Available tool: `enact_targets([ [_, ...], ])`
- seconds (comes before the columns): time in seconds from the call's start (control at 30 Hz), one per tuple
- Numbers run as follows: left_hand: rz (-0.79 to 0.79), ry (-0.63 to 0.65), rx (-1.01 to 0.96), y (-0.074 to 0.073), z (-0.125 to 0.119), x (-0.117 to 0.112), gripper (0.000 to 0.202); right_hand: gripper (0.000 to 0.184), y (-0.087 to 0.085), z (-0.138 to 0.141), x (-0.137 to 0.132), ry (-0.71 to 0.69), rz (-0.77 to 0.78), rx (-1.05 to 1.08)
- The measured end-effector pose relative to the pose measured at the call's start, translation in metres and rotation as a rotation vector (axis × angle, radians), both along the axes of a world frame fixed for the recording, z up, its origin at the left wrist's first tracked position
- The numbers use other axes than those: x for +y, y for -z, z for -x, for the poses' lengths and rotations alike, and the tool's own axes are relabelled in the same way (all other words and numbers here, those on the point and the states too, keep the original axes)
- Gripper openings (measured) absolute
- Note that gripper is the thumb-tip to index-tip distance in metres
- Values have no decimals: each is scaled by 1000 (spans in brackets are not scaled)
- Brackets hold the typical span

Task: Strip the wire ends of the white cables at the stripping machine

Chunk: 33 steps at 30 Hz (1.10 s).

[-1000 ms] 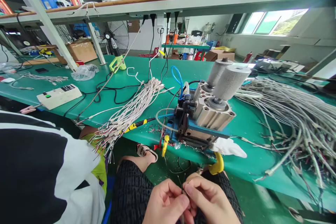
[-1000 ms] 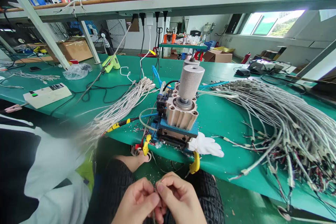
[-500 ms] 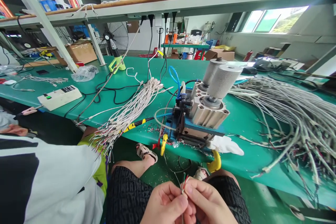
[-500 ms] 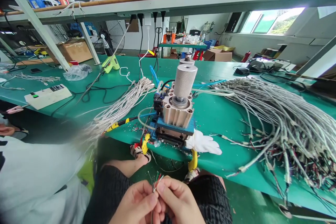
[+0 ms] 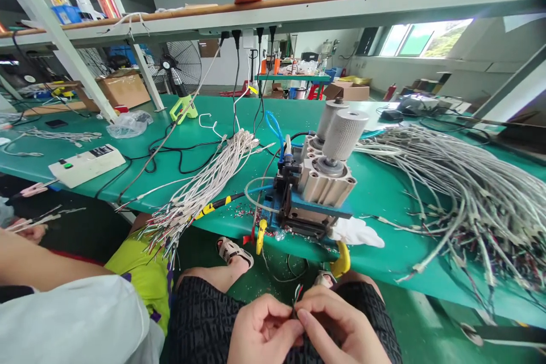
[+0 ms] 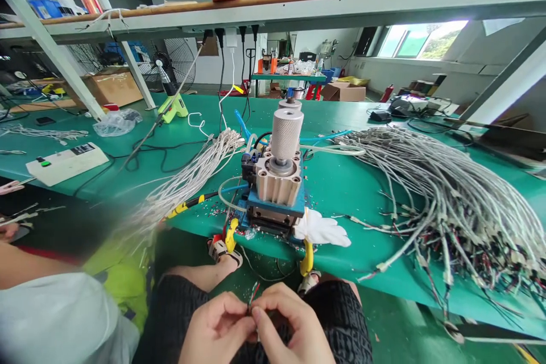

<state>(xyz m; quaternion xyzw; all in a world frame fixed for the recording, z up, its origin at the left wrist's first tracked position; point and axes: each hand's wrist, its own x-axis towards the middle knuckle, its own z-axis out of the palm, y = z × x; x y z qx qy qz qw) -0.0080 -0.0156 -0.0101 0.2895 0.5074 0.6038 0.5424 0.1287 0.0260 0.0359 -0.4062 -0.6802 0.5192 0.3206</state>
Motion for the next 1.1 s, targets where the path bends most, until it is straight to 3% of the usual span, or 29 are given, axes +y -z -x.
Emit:
enact_targets([
  [0.2,-329,20,482,27,15,-4,10,18,-3,4,4,-70,-84,-110],
  [0.27,-369,-9,558,26,17,-4,9,15,-2,5,6,-77,-117,-117],
  [0.37,-291,-10,582,15,16,-4,11,11,3,7,7,-47,-125,-114],
  [0.47,-149,21,471,0,11,-3,17,9,11,10,3,37,-39,-43],
  [0.57,34,40,180,-10,3,-2,35,17,22,15,-1,100,212,164],
  [0.67,141,62,-83,-10,-2,-1,52,33,34,20,-6,96,508,333],
  [0.73,158,98,-173,-5,-1,-1,57,41,39,24,-9,97,613,393],
  [0.93,212,170,-256,13,1,1,62,47,38,25,-9,114,647,421],
  [1.1,186,173,-335,6,-4,4,62,46,25,19,-4,121,576,426],
])
